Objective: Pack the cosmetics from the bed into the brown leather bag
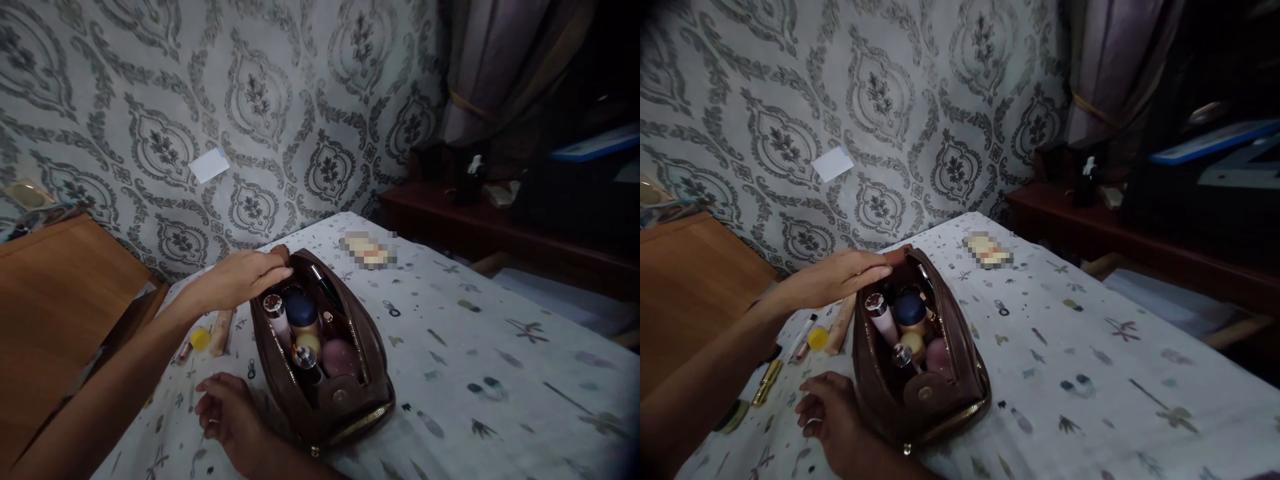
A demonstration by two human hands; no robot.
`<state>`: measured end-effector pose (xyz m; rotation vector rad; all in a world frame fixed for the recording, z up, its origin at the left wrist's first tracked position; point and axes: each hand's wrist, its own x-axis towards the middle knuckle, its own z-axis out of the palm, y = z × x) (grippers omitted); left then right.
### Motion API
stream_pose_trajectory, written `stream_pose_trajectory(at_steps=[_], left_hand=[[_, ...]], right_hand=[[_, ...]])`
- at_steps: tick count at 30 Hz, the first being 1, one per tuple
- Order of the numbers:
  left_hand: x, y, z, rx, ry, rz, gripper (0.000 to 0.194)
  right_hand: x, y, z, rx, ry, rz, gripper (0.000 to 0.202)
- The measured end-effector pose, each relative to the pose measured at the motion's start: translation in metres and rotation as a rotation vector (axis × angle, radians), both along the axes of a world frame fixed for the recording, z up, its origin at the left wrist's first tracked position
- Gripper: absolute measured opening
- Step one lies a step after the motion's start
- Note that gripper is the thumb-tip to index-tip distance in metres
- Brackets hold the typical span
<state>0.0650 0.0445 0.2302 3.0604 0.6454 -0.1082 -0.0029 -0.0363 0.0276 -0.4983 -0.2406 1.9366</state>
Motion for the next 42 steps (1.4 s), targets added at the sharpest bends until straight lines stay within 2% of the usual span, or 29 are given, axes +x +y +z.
stream_pose_trajectory(at_steps=[8,11,13,17,19,23,27,31,38,42], left_hand=[[-0.036,-0.013,-0.019,-0.003,-0.390,0.143,0.027],[-0.059,-0.013,-0.030,-0.023,-0.524,0.243,0.028],[-0.080,-0.008,-0.039,-0.054,-0.597,0.355,0.029],[-0.135,0.012,-0.068,-0.126,-0.763,0.625,0.032],[-0.166,0.022,-0.088,-0.088,-0.799,0.751,0.032],[-0.213,0.031,-0.130,-0.032,-0.721,0.950,0.028],[-0.229,0.023,-0.167,0.040,-0.644,1.009,0.024],[-0.236,0.016,-0.192,0.222,-0.637,1.032,0.023],[-0.265,0.025,-0.217,0.361,-0.747,1.087,0.020],[-0.270,0.025,-0.224,0.387,-0.771,1.035,0.019]], right_hand=[[-0.001,0.001,-0.003,0.010,0.004,-0.014,0.038],[0.000,0.000,0.000,0.007,-0.007,-0.012,0.040],[0.002,0.000,0.001,0.007,-0.015,-0.013,0.041],[0.004,0.002,0.002,0.008,-0.014,-0.010,0.041],[0.004,0.002,0.001,-0.001,0.000,0.012,0.042],[0.003,0.001,0.001,-0.023,0.022,0.032,0.044],[0.003,0.000,0.000,-0.062,0.018,0.029,0.042],[0.004,0.003,-0.001,-0.111,0.024,0.024,0.041],[0.004,0.004,0.000,-0.156,0.028,0.029,0.040],[0.005,0.004,0.002,-0.171,0.012,0.034,0.043]])
